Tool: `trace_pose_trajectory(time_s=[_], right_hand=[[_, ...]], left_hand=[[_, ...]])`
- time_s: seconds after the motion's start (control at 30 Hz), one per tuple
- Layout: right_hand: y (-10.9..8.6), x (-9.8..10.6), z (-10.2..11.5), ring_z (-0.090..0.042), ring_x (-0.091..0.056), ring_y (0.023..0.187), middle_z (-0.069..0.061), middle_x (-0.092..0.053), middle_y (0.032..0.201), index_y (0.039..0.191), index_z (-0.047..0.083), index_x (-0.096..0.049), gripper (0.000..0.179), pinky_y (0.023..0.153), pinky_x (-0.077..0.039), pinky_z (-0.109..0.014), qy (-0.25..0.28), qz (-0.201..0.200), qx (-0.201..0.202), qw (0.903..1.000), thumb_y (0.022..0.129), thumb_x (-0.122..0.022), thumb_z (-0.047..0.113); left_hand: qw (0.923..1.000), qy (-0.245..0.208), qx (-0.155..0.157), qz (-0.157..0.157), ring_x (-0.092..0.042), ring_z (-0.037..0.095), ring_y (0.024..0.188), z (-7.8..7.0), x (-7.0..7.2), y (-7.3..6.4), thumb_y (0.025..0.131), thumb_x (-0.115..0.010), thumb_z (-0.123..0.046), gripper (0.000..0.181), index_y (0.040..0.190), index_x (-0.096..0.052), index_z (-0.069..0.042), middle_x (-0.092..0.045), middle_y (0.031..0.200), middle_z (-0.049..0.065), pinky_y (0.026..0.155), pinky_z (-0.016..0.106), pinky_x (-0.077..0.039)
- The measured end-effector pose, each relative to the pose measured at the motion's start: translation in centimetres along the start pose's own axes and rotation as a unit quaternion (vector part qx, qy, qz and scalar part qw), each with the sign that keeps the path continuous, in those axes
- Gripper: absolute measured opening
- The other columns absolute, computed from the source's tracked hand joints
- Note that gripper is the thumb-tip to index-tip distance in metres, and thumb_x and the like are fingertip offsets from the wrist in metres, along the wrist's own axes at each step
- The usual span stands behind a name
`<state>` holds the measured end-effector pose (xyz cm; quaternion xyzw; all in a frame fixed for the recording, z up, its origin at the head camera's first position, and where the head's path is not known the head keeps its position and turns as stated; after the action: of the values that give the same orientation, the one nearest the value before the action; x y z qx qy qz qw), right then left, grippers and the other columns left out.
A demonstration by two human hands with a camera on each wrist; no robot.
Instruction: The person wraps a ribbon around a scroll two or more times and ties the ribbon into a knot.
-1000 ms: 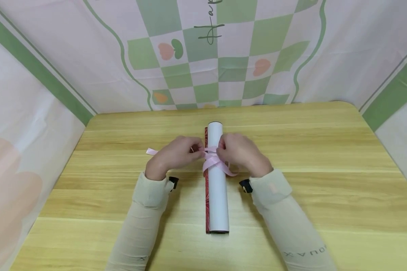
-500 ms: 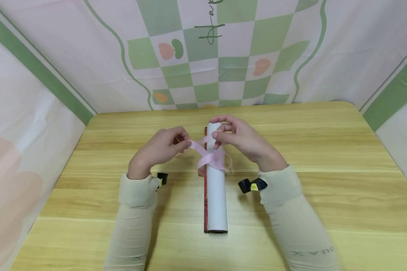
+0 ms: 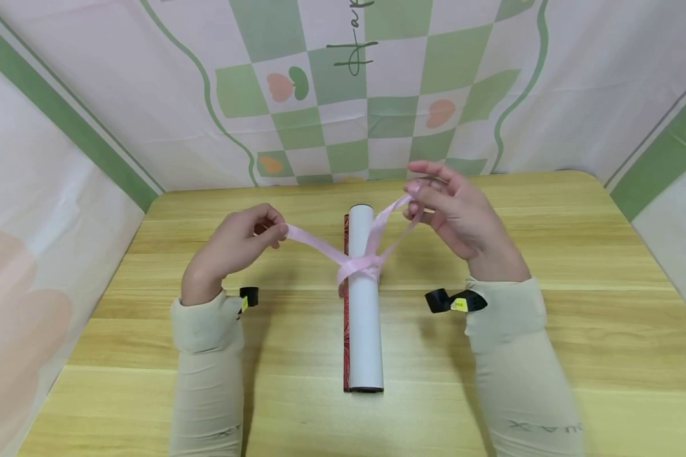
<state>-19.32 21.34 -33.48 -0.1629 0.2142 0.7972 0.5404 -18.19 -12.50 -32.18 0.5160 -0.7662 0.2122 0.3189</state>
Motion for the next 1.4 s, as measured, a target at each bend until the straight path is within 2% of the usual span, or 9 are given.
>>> trace_pose_trajectory(time_s=[0.37, 0.53, 0.63, 0.73, 0.93, 1.03, 1.1, 1.2, 1.4], right_hand=[[-0.8, 2.4, 2.0, -0.026, -0.071, 0.075, -0.018, -0.076, 0.101, 0.127, -0.007, -0.064, 0.028, 0.077, -0.063, -0.033, 0.05, -0.042, 0.073, 0.9952, 0.105, -0.048, -0.013], [-1.3, 3.5, 2.4, -0.018, -0.064, 0.07, -0.012, -0.077, 0.099, 0.121, -0.004, -0.068, 0.025, 0.064, -0.056, -0.024, -0.041, -0.046, 0.053, 0.9967, 0.104, -0.051, -0.011], [-1.7, 4.4, 2.7, -0.015, -0.057, 0.069, -0.005, -0.075, 0.097, 0.119, 0.004, -0.069, 0.025, 0.059, -0.048, -0.022, -0.153, -0.068, 0.021, 0.9857, 0.105, -0.053, -0.009], [-2.1, 5.4, 3.1, -0.013, -0.05, 0.068, 0.007, -0.072, 0.096, 0.121, 0.011, -0.066, 0.022, 0.058, -0.045, -0.023, -0.321, -0.102, -0.043, 0.9406, 0.107, -0.053, 0.0], [-2.2, 6.8, 2.8, -0.016, -0.061, 0.084, -0.005, -0.069, 0.108, 0.14, 0.0, -0.054, 0.034, 0.068, -0.049, -0.03, -0.624, -0.04, -0.178, 0.7603, 0.11, -0.051, 0.014], [-1.9, 6.8, 2.0, -0.038, -0.066, 0.102, -0.03, -0.065, 0.122, 0.14, -0.007, -0.054, 0.04, 0.084, -0.054, -0.046, -0.687, 0.005, -0.203, 0.6973, 0.108, -0.056, 0.018], [-1.6, 6.4, 1.3, -0.048, -0.061, 0.113, -0.037, -0.06, 0.133, 0.14, -0.009, -0.053, 0.044, 0.094, -0.051, -0.06, -0.704, 0.023, -0.209, 0.678, 0.106, -0.058, 0.018], [-1.2, 4.7, 0.3, -0.054, -0.053, 0.129, -0.039, -0.054, 0.144, 0.141, -0.008, -0.054, 0.048, 0.106, -0.042, -0.07, -0.709, 0.045, -0.205, 0.6732, 0.105, -0.062, 0.021], [-0.5, -1.4, -3.3, -0.024, -0.068, 0.093, -0.009, -0.076, 0.101, 0.107, 0.005, -0.074, 0.025, 0.084, -0.057, -0.043, -0.671, 0.15, -0.184, 0.7023, 0.099, -0.074, 0.029]], left_hand=[[0.9982, -0.015, 0.039, -0.042, -0.07, 0.026, 0.093, 1.0, 2.2, -1.2, 0.109, -0.057, -0.021, 0.018, 0.115, -0.067, -0.007, -0.073, 0.105, 0.011, 0.079, 0.036, -0.051], [0.9963, -0.024, 0.064, -0.052, -0.071, 0.031, 0.1, 1.8, 3.2, -1.9, 0.11, -0.055, -0.02, 0.019, 0.117, -0.065, -0.005, -0.073, 0.111, 0.013, 0.084, 0.037, -0.052], [0.9949, -0.028, 0.081, -0.054, -0.07, 0.032, 0.103, 2.4, 3.6, -2.3, 0.11, -0.053, -0.019, 0.02, 0.117, -0.064, -0.004, -0.072, 0.114, 0.014, 0.087, 0.038, -0.054], [0.9932, -0.022, 0.103, -0.049, -0.069, 0.031, 0.103, 3.1, 4.0, -2.6, 0.11, -0.052, -0.019, 0.022, 0.118, -0.064, -0.003, -0.071, 0.116, 0.015, 0.088, 0.036, -0.053], [0.9836, 0.032, 0.176, -0.02, -0.063, 0.027, 0.093, 4.4, 4.3, -2.8, 0.11, -0.049, -0.021, 0.023, 0.118, -0.063, -0.004, -0.07, 0.11, 0.015, 0.075, 0.033, -0.045], [0.9772, 0.067, 0.201, -0.003, -0.06, 0.028, 0.091, 4.9, 4.0, -2.7, 0.11, -0.047, -0.023, 0.027, 0.122, -0.061, -0.003, -0.069, 0.114, 0.017, 0.075, 0.035, -0.046], [0.975, 0.084, 0.206, 0.005, -0.063, 0.032, 0.099, 4.9, 3.5, -2.3, 0.111, -0.047, -0.025, 0.031, 0.131, -0.059, -0.003, -0.068, 0.125, 0.019, 0.083, 0.041, -0.052], [0.9775, 0.095, 0.187, 0.015, -0.063, 0.036, 0.124, 4.0, 2.4, -1.4, 0.112, -0.05, -0.026, 0.04, 0.145, -0.053, -0.004, -0.062, 0.144, 0.02, 0.103, 0.051, -0.052], [0.9863, 0.099, 0.069, 0.112, -0.063, 0.03, 0.132, 0.7, -2.7, 1.7, 0.107, -0.06, -0.018, 0.042, 0.147, -0.058, -0.005, -0.064, 0.146, 0.014, 0.11, 0.046, -0.052]])
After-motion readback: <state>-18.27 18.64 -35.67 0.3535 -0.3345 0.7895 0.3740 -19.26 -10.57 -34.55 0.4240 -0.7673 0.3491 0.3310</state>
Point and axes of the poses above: each hand's wrist, its own y-axis towards the middle knuckle, its own x-axis out of the back of the hand, z = x × y, the point moved 2 cm from there along y, towards the middle knuckle
